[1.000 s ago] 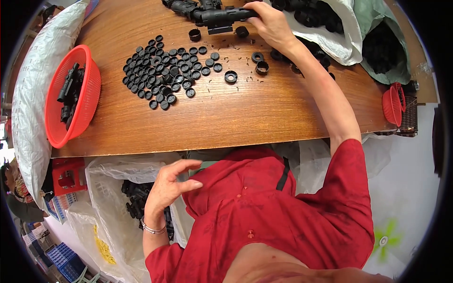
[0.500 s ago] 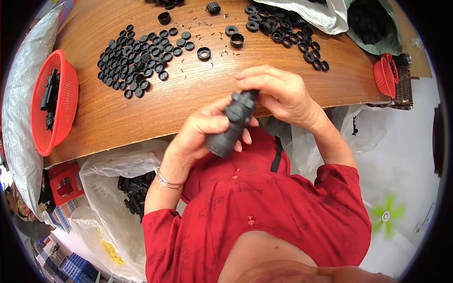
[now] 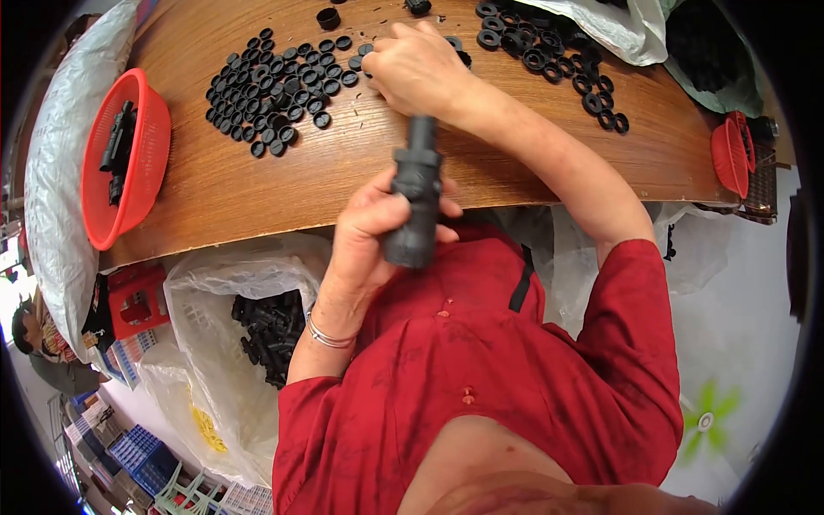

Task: The person assembles plastic scopes by fitting plastic caps and ring components onto the scope bodies by hand.

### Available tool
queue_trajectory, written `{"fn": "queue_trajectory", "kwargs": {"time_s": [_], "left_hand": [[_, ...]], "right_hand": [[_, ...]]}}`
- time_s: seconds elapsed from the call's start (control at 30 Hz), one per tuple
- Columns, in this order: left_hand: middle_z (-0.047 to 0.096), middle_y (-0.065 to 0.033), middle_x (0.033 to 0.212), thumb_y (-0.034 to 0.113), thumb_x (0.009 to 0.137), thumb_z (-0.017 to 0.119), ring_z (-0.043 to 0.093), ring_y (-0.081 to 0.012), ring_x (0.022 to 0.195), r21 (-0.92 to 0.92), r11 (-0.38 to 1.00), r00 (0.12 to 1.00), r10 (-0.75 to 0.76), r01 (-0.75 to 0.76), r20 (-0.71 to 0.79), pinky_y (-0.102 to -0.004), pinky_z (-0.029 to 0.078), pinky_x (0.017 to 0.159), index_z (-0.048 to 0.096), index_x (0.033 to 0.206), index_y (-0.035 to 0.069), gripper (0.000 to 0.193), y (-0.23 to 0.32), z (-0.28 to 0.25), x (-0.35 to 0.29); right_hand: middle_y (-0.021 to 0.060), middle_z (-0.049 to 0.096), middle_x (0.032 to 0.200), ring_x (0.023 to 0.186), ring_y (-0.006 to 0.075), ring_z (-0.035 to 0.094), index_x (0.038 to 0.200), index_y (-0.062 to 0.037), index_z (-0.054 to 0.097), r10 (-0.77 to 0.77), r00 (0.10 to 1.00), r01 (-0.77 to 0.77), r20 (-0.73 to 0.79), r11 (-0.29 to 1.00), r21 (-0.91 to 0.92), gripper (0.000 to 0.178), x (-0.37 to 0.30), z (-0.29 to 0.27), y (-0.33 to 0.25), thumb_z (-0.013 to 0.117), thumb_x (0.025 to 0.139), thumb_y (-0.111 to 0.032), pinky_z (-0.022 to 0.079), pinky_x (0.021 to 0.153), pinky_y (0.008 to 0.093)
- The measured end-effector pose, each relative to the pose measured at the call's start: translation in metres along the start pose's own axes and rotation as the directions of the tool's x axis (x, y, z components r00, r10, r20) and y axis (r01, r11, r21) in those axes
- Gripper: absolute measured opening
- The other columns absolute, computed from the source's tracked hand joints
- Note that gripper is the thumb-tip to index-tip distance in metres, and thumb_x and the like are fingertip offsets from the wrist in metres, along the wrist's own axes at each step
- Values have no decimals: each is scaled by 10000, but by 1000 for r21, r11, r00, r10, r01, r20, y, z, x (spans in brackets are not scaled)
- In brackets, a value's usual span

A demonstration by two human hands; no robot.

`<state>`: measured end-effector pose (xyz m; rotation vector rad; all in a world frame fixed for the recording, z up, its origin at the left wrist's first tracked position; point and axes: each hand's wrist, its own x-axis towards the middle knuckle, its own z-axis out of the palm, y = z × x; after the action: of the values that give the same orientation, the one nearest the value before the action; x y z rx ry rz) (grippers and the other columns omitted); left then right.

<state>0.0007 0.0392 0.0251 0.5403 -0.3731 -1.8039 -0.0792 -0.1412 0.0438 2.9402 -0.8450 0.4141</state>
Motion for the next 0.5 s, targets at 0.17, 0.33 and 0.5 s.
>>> {"fn": "queue_trajectory", "kwargs": {"time_s": [0.17, 0.33, 0.5], "left_hand": [[536, -191, 1284, 266, 909, 609, 593, -297, 1114, 45, 970, 963, 243, -239, -115, -409, 570, 862, 439, 1328, -49, 552, 20, -7, -8], [541, -186, 1282, 89, 803, 665, 594, -286, 1120, 111, 957, 946, 284, -269, -154, -411, 571, 876, 453, 1304, -64, 566, 32, -6, -4], [641, -109, 1088, 44, 748, 749, 628, -159, 943, 384, 883, 896, 376, -269, -238, -291, 543, 798, 531, 1231, -9, 533, 34, -4, -4]], "right_hand": [[159, 596, 852, 843, 332, 580, 931, -44, 634, -101, 988, 103, -113, 995, 16, 155, 19, 31, 21, 571, 789, -43, 425, 766, 439], [138, 577, 772, 745, 312, 575, 809, -31, 541, -139, 931, 161, -338, 986, 39, 62, 11, 14, 27, 574, 766, -60, 429, 694, 422], [17, 615, 835, 798, 103, 579, 939, -31, 644, 329, 943, -161, -58, 600, 784, 90, -26, -29, 3, 600, 902, -100, 478, 716, 276]]}}
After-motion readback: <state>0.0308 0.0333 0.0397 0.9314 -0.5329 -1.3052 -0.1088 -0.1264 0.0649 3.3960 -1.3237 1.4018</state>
